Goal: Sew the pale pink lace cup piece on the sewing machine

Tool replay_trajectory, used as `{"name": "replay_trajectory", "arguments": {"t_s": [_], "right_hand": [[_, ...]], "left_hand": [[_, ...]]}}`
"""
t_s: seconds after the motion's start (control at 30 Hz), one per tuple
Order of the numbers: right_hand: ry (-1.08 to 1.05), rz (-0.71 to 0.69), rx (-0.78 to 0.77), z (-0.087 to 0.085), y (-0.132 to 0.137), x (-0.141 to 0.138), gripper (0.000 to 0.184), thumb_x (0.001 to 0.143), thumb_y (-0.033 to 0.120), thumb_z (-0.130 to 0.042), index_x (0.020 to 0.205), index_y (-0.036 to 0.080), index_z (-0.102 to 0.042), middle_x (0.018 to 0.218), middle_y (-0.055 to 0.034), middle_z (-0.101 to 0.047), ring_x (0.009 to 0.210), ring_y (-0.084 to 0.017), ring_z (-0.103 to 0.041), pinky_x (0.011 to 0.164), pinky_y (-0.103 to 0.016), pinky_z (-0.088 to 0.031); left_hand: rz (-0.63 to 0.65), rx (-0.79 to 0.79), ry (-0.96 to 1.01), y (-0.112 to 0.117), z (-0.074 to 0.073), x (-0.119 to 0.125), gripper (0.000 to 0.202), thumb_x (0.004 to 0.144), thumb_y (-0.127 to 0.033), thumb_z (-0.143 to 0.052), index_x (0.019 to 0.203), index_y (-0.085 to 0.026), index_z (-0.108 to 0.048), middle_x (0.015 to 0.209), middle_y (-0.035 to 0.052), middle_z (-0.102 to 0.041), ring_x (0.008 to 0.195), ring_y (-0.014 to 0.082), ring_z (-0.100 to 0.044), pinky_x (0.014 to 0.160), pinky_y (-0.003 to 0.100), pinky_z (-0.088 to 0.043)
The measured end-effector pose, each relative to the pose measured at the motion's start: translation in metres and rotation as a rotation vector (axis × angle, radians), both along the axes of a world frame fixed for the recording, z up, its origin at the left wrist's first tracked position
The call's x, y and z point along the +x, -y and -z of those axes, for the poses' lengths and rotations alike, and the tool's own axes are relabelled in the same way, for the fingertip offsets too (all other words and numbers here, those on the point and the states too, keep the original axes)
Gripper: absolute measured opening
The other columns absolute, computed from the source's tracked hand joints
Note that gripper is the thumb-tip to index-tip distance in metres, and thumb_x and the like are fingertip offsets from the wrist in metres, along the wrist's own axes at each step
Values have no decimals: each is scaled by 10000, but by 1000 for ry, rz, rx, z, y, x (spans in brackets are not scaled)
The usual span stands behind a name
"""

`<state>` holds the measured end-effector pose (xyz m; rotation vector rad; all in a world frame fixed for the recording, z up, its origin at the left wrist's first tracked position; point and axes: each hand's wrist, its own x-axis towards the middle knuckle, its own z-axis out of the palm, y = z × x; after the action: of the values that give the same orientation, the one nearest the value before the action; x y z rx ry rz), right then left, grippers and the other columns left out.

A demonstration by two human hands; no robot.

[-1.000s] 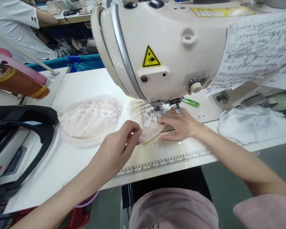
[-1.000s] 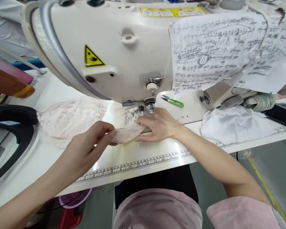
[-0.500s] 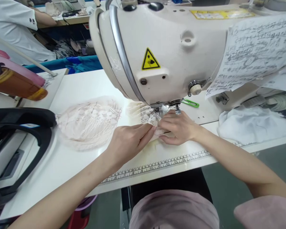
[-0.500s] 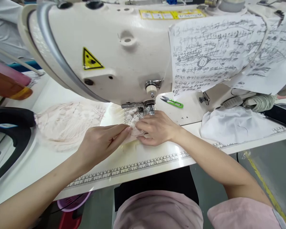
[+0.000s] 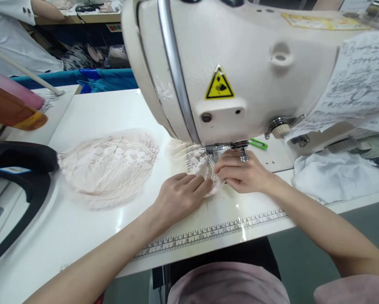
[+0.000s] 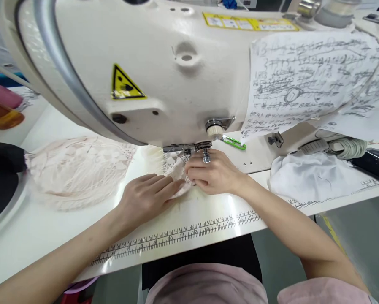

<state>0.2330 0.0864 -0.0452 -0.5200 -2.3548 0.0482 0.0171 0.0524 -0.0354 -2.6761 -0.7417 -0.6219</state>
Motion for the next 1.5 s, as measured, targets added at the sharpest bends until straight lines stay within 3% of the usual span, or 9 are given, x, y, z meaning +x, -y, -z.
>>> {"name": "replay_trajectory", "arguments": {"t_s": [0.13,0.23,0.47,0.77,0.87,0.93,1.0,1.23,1.5], "right_hand": [[271,4,-233,-9,3,1,394,676,67,-409,1030,184,-535,1236,-77,-588,1042,-213,-558,794,-367,-466],[385,20,-295,-9,5,-2,411,746,113,-441,1148,189,-483,1346,-96,-511,1127,-247,-510,876,-427,-460],[218,-52,-174,3,1,5,144,910,195,-529,1033,249,-581,1178,-5,-642,1113,-180,-558,904,-368,-492],[199,-118,-301,-4,-3,5,160,941,213,-497,997,202,-646,1012,-6,-715,1055,-142,-612,1017,-389,-475],[240,-102,-311,0,-3,7,175,946,221,-489,1023,215,-646,1004,-15,-713,1064,-146,-612,942,-371,-505],[265,-83,-311,1,-3,8,182,950,229,-485,1036,222,-645,986,-16,-714,1067,-147,-612,885,-348,-517],[270,-58,-312,1,-2,8,188,956,242,-478,1035,222,-648,978,-18,-716,1059,-147,-617,847,-330,-520],[240,-10,-311,-1,2,3,228,982,268,-439,1010,204,-656,940,-15,-722,999,-137,-639,811,-309,-516],[246,-8,-283,0,0,2,238,981,252,-428,990,208,-662,914,-2,-726,900,-113,-653,774,-277,-513]], "left_hand": [[35,51,38,0,5,-5,79,880,-84,-550,874,-115,-622,550,-43,-525,475,99,-435,447,259,-321],[27,28,99,0,7,-8,76,870,-72,-554,870,-102,-625,550,-40,-520,475,101,-425,444,268,-313],[4,-34,149,-2,14,-10,69,864,-84,-566,836,-113,-623,567,-30,-537,482,105,-436,447,271,-300],[-7,31,71,-2,10,-8,81,848,-100,-569,813,-146,-627,559,-32,-553,479,114,-458,447,283,-310],[14,8,102,-4,11,-8,95,867,-151,-543,867,-151,-638,809,53,-701,758,187,-650,642,321,-506],[39,-54,120,-4,12,-9,153,893,-196,-510,940,-131,-640,1036,114,-710,1031,246,-652,833,368,-552],[44,-127,109,-5,13,-10,210,914,-225,-486,1012,-105,-628,1145,137,-684,1138,254,-616,886,354,-563],[4,-199,82,-2,13,-10,277,942,-298,-492,1095,-92,-597,1177,137,-675,1117,244,-633,869,346,-588],[-21,-208,90,-3,12,-8,225,910,-239,-511,1046,-93,-615,1156,137,-685,1082,248,-652,851,350,-598]]}}
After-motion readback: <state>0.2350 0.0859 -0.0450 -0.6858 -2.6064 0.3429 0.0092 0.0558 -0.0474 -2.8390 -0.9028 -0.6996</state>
